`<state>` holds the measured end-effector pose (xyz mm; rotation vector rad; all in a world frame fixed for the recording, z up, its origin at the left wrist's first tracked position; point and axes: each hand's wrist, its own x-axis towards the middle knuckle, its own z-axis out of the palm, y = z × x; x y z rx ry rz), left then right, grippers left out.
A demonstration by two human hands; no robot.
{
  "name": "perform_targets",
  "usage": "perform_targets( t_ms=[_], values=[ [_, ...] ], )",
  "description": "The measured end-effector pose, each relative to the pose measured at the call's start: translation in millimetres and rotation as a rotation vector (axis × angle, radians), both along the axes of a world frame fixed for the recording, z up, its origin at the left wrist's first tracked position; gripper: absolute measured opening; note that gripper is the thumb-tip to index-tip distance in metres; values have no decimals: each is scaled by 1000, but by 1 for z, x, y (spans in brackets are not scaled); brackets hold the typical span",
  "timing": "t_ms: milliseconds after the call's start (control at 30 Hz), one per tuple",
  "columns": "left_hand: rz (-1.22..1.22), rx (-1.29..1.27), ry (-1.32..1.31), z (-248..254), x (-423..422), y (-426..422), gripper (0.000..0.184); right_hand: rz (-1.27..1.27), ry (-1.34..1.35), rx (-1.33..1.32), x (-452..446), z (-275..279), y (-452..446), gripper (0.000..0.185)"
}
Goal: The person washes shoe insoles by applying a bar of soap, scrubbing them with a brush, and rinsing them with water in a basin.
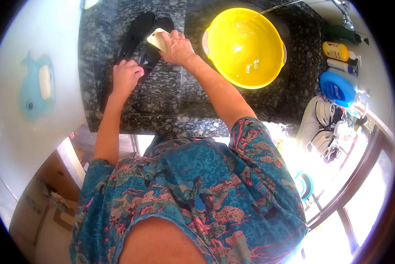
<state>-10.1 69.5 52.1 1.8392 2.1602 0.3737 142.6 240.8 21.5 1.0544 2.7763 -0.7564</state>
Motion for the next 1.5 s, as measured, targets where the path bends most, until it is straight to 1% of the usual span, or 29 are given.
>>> perform_targets(
  t_ms=[167,233,333,433,533,633,667,767,800,967,1000,1033,1100,1133,1167,1233,1267,1300,1367,1433,1467,1500],
  values=[
    [-68,4,4,-6,-1,-2,2,7,-8,9,0,0,0,63],
    [-71,-14,2,-2,1,-5,3,9,18,11,1,-2,-1,64],
    [-101,-125,-13,12,-1,-9,2,15,13,5,2,-3,0,64],
    [-178,-229,41,28,1,-9,7,20,8,14,0,-6,-1,65],
    [23,-401,85,35,10,-5,11,20,4,21,0,-7,-3,66],
    [394,4,27,15,23,4,17,12,13,21,0,-4,-4,66],
    [385,100,157,7,26,8,40,10,17,21,0,-3,-5,66],
    [435,-38,341,-32,38,7,64,4,49,33,2,-10,-5,67],
    [483,-206,149,-42,39,3,76,-2,73,22,3,-10,-3,66],
    [431,-181,177,-41,39,-3,73,-49,214,-52,4,11,-15,60],
    [424,-177,171,-44,40,-5,72,-17,211,-33,4,15,-26,64],
    [414,-181,162,-45,41,-8,71,45,131,54,4,13,-37,64],
    [392,-195,164,-40,42,-8,71,115,98,150,6,5,-47,60],
    [391,-199,176,-40,43,-8,71,135,60,215,1,0,-35,55],
    [390,-203,190,-39,43,-6,71,139,39,231,-7,-5,-16,56],
    [408,-246,218,-38,45,1,73,-14,30,279,-27,-22,14,55],
    [411,-248,226,-39,45,4,73,-81,-34,288,-38,-21,25,53],
    [415,-257,234,-39,46,3,73,-93,-72,221,-43,-20,34,53],
    [400,-265,232,-34,46,-1,74,-136,-22,193,-47,-17,32,52],
    [371,-265,224,-30,48,-3,75,-106,70,157,-35,-9,10,50],
    [353,-269,221,-27,50,-8,75,20,262,124,-22,20,-11,49],
    [331,-281,219,-26,50,-14,76,227,373,261,-8,7,-25,54]
  ],
)
